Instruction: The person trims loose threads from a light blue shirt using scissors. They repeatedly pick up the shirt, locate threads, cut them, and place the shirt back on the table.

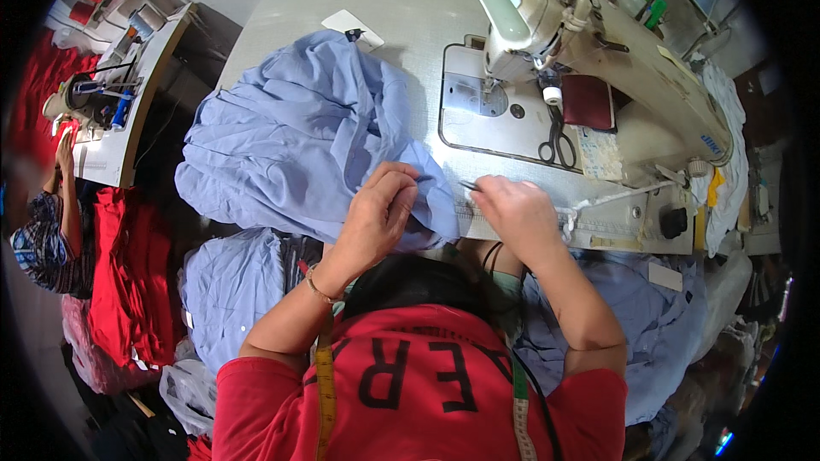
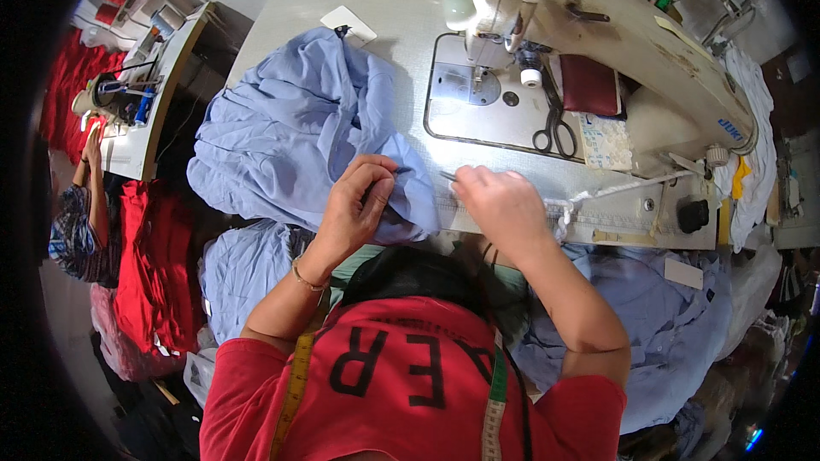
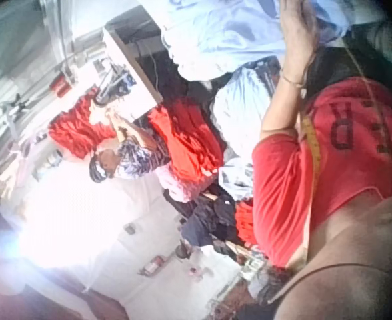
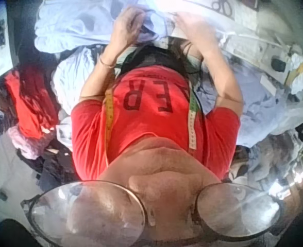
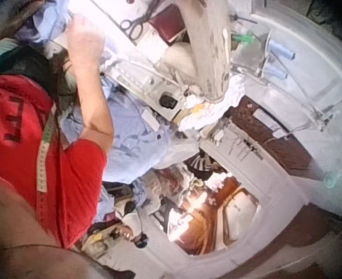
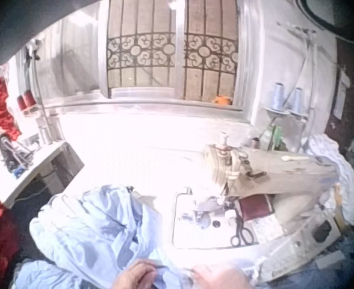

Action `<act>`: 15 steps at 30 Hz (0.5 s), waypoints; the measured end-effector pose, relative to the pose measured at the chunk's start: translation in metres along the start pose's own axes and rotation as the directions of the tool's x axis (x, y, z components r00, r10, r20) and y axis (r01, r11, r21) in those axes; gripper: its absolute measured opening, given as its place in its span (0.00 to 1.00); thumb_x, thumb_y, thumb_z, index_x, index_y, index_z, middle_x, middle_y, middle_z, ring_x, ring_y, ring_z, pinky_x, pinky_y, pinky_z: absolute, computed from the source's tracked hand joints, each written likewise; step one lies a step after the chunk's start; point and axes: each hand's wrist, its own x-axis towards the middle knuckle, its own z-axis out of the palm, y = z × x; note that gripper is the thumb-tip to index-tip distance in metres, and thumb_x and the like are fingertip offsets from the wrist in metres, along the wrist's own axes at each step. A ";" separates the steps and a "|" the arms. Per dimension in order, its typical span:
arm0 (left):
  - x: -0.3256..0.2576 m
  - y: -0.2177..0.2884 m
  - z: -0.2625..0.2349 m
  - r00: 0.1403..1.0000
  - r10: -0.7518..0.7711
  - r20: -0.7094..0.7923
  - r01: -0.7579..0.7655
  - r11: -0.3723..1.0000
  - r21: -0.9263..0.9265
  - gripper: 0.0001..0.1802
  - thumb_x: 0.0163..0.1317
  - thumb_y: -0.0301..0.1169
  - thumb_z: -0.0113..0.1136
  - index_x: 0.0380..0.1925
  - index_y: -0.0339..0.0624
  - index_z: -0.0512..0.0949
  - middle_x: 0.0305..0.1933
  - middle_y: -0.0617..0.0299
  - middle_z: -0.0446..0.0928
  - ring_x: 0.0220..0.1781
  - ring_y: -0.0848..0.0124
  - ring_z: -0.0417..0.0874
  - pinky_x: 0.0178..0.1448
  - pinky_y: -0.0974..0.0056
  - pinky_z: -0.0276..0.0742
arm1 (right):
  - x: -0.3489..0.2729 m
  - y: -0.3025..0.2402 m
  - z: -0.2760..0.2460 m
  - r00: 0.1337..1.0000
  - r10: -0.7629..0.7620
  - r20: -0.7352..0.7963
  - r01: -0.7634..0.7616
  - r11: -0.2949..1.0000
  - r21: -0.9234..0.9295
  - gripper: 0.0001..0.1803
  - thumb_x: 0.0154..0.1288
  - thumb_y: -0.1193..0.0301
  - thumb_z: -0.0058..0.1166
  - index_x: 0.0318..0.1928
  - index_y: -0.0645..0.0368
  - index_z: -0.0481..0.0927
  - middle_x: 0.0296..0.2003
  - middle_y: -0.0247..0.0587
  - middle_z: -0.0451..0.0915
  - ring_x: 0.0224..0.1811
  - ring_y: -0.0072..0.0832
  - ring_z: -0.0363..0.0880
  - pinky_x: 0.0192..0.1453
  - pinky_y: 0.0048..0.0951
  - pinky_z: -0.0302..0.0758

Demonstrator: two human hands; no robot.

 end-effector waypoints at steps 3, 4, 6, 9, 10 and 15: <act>-0.002 -0.005 -0.002 0.999 -0.042 0.003 0.042 0.992 -0.115 0.03 0.63 0.20 0.52 0.32 0.30 0.72 0.45 0.54 0.73 0.43 0.67 0.77 0.49 0.68 0.71 | 0.008 -0.007 -0.008 0.968 0.233 0.088 -0.247 0.842 0.480 0.14 0.57 0.69 0.60 0.42 0.59 0.74 0.33 0.39 0.80 0.33 0.31 0.80 0.35 0.27 0.74; -0.003 -0.007 -0.002 0.999 -0.051 0.010 0.052 0.986 -0.160 0.03 0.64 0.21 0.51 0.32 0.30 0.72 0.45 0.54 0.73 0.44 0.67 0.76 0.49 0.69 0.71 | 0.011 -0.012 -0.011 0.939 0.304 0.163 -0.334 0.686 0.646 0.15 0.56 0.69 0.60 0.42 0.60 0.74 0.35 0.42 0.80 0.34 0.32 0.81 0.36 0.27 0.75; -0.004 -0.009 -0.002 0.999 -0.040 0.014 0.041 0.985 -0.169 0.03 0.64 0.21 0.51 0.32 0.31 0.72 0.46 0.55 0.72 0.45 0.68 0.76 0.51 0.69 0.71 | 0.019 -0.017 -0.002 0.939 0.276 0.205 -0.333 0.581 0.742 0.18 0.54 0.71 0.61 0.46 0.60 0.74 0.38 0.42 0.80 0.38 0.30 0.80 0.39 0.27 0.75; -0.006 -0.003 -0.002 1.000 -0.025 0.001 0.024 0.989 -0.143 0.03 0.64 0.20 0.51 0.32 0.32 0.72 0.47 0.55 0.71 0.46 0.68 0.75 0.52 0.69 0.70 | 0.032 -0.033 0.010 0.964 0.201 0.174 -0.263 0.627 0.733 0.19 0.55 0.70 0.61 0.48 0.55 0.74 0.40 0.42 0.81 0.37 0.35 0.80 0.38 0.30 0.75; -0.007 -0.002 -0.003 1.000 -0.021 -0.008 0.020 0.992 -0.127 0.03 0.64 0.20 0.50 0.31 0.32 0.72 0.48 0.55 0.71 0.47 0.68 0.74 0.52 0.69 0.70 | 0.034 -0.034 0.013 0.967 0.191 0.168 -0.253 0.644 0.722 0.19 0.55 0.70 0.60 0.48 0.55 0.74 0.39 0.42 0.81 0.36 0.37 0.80 0.38 0.31 0.75; -0.010 -0.002 -0.003 0.998 -0.050 0.022 0.053 0.987 -0.155 0.02 0.63 0.20 0.52 0.31 0.32 0.72 0.47 0.55 0.71 0.47 0.67 0.74 0.51 0.68 0.70 | 0.034 -0.035 0.025 0.958 0.221 0.182 -0.284 0.663 0.692 0.18 0.56 0.69 0.59 0.48 0.55 0.74 0.33 0.45 0.81 0.31 0.42 0.80 0.36 0.36 0.75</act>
